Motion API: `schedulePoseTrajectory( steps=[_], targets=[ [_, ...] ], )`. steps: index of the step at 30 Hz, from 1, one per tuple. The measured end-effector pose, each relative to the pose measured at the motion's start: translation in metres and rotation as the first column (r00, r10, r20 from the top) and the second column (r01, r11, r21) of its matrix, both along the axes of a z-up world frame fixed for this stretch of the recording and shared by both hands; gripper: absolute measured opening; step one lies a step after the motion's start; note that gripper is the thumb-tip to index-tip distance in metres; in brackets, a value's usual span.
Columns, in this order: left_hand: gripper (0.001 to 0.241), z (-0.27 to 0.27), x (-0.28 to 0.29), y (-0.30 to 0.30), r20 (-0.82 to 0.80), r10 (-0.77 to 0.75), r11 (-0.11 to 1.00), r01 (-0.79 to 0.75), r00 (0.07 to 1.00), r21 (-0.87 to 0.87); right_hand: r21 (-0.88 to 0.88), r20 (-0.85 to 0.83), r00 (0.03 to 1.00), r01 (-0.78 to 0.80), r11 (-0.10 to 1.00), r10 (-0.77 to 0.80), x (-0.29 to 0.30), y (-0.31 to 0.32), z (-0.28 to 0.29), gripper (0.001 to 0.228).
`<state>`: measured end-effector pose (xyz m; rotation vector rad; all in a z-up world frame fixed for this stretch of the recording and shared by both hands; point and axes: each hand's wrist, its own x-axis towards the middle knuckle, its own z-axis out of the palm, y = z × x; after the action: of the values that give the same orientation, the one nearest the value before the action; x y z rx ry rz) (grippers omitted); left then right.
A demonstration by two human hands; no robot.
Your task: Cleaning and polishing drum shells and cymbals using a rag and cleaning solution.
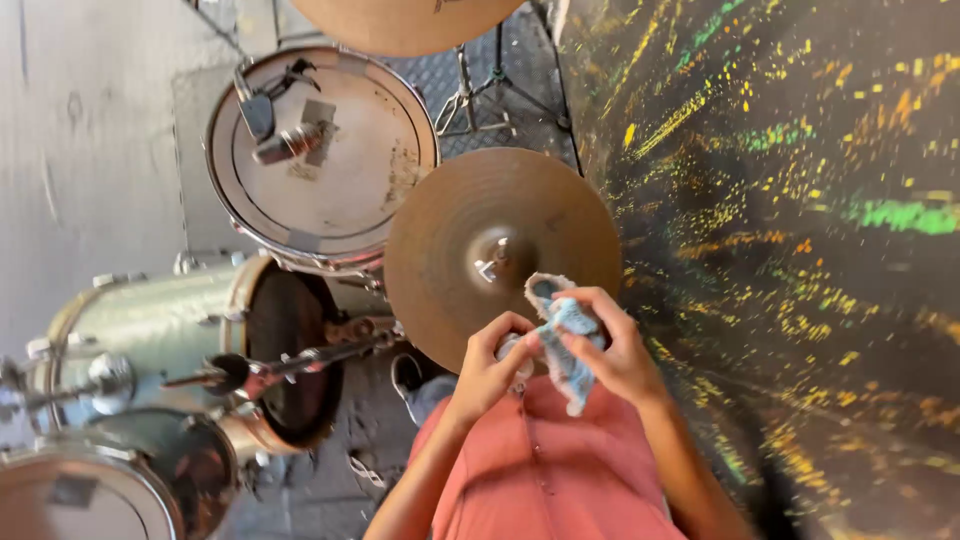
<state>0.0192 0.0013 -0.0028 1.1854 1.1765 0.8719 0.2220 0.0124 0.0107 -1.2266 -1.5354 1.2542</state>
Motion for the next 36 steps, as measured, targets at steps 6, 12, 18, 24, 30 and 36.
schedulePoseTrajectory(
  steps=[6,12,18,24,30,36],
  targets=[
    [0.023,-0.013,0.093,0.012,0.024,0.196,0.970,-0.191,0.980,-0.148,-0.307,-0.136,0.988,0.034,0.951,-0.079,0.088,0.044,-0.006,0.043],
    [0.021,0.006,0.138,0.032,0.015,0.227,0.958,-0.221,0.974,-0.181,-0.409,-0.185,0.972,0.056,0.911,-0.142,0.108,0.061,-0.038,0.033],
    [0.023,-0.018,0.133,0.050,-0.042,0.245,0.950,-0.249,0.968,-0.186,-0.513,-0.268,0.950,0.002,0.858,-0.162,0.106,0.080,-0.054,0.032],
    [0.024,-0.019,0.110,0.050,-0.063,0.345,0.911,-0.351,0.936,-0.218,-0.468,-0.195,0.981,-0.087,0.879,-0.007,0.066,0.104,-0.049,0.027],
    [0.018,-0.048,0.086,0.046,-0.066,0.620,0.721,-0.601,0.782,-0.344,-0.402,-0.111,0.970,-0.241,0.883,0.214,0.034,0.143,-0.039,0.030],
    [0.035,-0.022,0.089,0.056,-0.310,0.759,0.563,-0.817,0.572,-0.129,-0.376,-0.163,0.938,-0.347,0.859,0.307,0.021,0.219,-0.027,0.025]
  ],
)
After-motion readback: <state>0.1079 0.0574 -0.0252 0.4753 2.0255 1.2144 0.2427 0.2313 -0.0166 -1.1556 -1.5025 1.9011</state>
